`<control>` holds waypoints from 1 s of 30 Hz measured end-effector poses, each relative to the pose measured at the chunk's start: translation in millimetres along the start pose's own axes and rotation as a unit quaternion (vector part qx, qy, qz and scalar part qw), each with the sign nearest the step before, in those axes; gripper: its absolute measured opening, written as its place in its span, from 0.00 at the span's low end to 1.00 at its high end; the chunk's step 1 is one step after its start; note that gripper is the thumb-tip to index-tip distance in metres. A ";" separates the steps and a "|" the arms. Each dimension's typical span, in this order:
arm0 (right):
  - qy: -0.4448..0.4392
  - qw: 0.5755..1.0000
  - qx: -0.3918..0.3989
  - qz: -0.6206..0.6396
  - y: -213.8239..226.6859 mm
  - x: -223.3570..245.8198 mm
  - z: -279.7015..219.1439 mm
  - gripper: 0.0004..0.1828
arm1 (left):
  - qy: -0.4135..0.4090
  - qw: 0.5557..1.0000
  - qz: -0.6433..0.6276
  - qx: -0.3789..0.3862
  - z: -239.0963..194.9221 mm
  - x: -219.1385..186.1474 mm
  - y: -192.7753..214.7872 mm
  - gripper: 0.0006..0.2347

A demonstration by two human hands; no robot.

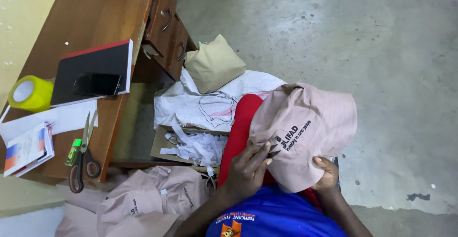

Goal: The person sits on the floor and removes tags from beige bucket hats. They use a small knife to cut the tag strings on the outside of the hats and scissors to cut the paper tags inside the hats.

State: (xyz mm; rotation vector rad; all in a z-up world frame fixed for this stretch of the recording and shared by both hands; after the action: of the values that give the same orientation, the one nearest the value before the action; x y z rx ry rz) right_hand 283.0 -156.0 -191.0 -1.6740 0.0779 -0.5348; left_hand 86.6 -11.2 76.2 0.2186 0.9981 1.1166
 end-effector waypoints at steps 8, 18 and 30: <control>0.005 0.999 -0.040 -0.012 17.6 -5.1 -0.9 0.22 | 0.024 0.996 0.045 0.068 5.7 -9.8 -1.8 0.22; 0.009 0.999 -0.026 0.015 -3.9 -4.7 -2.2 0.34 | 0.025 0.995 0.059 0.080 -2.0 -2.4 -9.6 0.22; 0.007 0.997 -0.077 -0.011 -27.7 -6.8 -3.6 0.29 | 0.004 0.998 0.024 0.051 -7.2 1.9 -16.8 0.22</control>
State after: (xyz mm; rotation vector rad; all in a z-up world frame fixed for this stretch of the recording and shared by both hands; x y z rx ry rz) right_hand 268.7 -151.8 -166.4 -1.8239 0.1131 -0.5689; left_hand 92.1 -19.8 60.9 0.3221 1.0617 1.1129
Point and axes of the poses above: each hand's wrist, its own z-axis towards the middle knuckle, its own y-axis out of the back of the hand, x = y × z, the point moved 5 cm from there along z, towards the middle knuckle, and after that the axes turned 6 degrees about x, right-handed, at the moved point
